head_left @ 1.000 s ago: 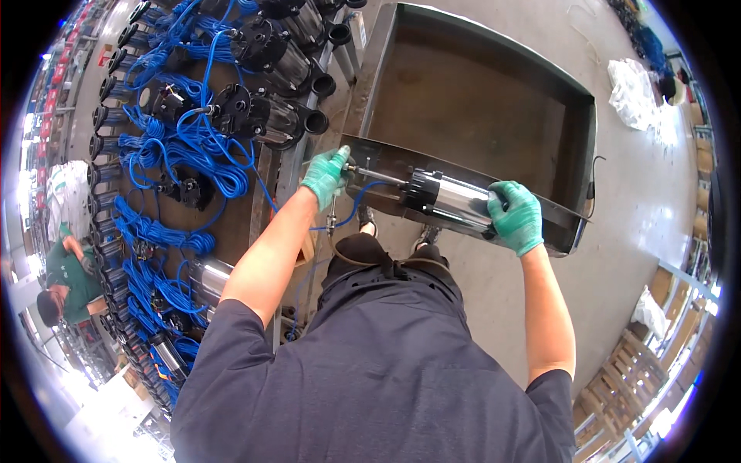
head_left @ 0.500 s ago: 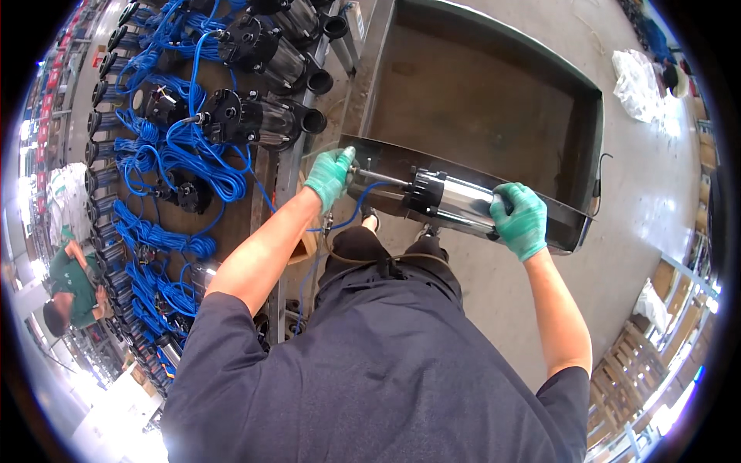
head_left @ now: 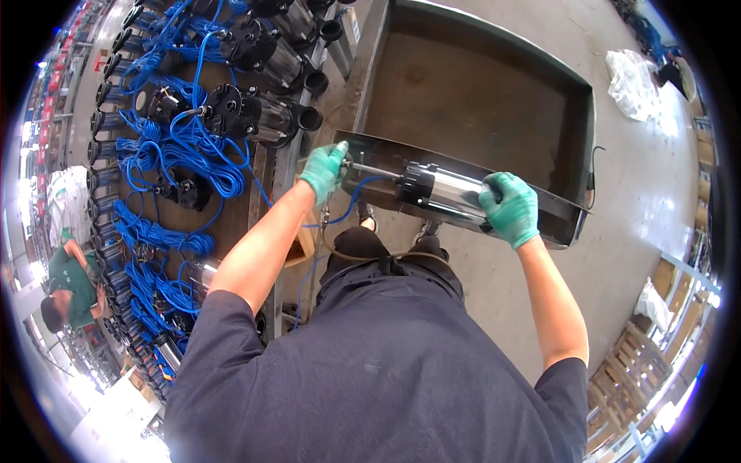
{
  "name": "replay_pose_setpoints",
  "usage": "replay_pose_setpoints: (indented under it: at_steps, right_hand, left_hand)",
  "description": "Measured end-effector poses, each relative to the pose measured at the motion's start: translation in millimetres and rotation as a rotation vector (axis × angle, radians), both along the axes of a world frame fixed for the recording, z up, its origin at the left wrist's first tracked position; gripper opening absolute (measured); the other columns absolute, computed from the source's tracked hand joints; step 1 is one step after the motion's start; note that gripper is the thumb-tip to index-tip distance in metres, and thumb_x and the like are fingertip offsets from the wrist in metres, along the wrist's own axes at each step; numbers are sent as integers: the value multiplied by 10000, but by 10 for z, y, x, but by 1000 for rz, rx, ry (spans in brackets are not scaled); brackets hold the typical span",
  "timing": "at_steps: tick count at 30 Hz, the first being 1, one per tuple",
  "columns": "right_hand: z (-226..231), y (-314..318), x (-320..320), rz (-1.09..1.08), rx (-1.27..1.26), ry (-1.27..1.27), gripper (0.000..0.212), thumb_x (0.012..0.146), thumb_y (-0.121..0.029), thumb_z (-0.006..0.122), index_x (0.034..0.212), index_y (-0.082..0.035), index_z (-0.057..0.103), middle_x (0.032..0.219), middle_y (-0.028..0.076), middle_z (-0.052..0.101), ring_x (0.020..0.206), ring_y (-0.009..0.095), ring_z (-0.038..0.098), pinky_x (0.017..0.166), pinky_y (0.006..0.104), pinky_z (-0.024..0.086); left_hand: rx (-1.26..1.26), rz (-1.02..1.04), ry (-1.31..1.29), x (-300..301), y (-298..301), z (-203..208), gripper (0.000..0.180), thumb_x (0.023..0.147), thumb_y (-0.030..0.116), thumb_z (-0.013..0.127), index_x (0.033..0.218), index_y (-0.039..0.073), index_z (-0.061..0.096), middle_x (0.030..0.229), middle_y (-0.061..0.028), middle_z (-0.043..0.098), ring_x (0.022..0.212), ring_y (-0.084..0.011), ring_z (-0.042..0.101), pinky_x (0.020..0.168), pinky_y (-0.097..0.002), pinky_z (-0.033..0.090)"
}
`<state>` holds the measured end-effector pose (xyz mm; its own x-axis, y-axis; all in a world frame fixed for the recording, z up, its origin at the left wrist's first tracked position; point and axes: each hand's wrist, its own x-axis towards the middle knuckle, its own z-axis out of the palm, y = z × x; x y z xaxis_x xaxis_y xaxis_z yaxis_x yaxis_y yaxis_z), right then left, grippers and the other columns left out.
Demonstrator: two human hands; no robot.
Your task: The person tests submersible pumps by picking them up from a table, connecting an air line to each pump, submerging it into a water tank, and removing it.
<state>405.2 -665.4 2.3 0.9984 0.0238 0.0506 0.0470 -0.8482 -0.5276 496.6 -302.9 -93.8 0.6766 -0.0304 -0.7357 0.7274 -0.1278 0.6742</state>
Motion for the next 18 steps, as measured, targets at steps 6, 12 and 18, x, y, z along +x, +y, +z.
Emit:
replay_pose_setpoints:
  at_steps: [6, 12, 18]
  right_hand:
    - [177, -27, -160, 214, -94, -291, 262, 811, -93, 683, 1069, -56, 664, 921, 130, 672, 846, 333, 644, 798, 452, 514]
    - [252, 322, -796, 148, 425, 148, 540, 872, -103, 692, 1377, -50, 509, 1090, 190, 664, 998, 375, 637, 837, 419, 532]
    - [-14, -747, -1448, -279, 473, 214, 176, 948, -100, 618, 1113, -68, 568, 861, 182, 705, 761, 323, 712, 700, 412, 552]
  left_hand:
    - [-313, 477, -71, -32, -38, 339, 304, 1021, 394, 594, 826, 162, 577, 622, 24, 507, 447, -84, 392, 414, -259, 315]
    - [-785, 446, -90, -381, -1702, 1220, 303, 1040, 396, 557, 976, 105, 612, 743, -44, 604, 541, -130, 488, 505, -304, 405]
    - [-488, -264, -465, -979, -2370, 1337, 331, 1046, 196, 525, 1305, -1, 588, 1089, -78, 685, 1025, -117, 618, 910, -264, 495]
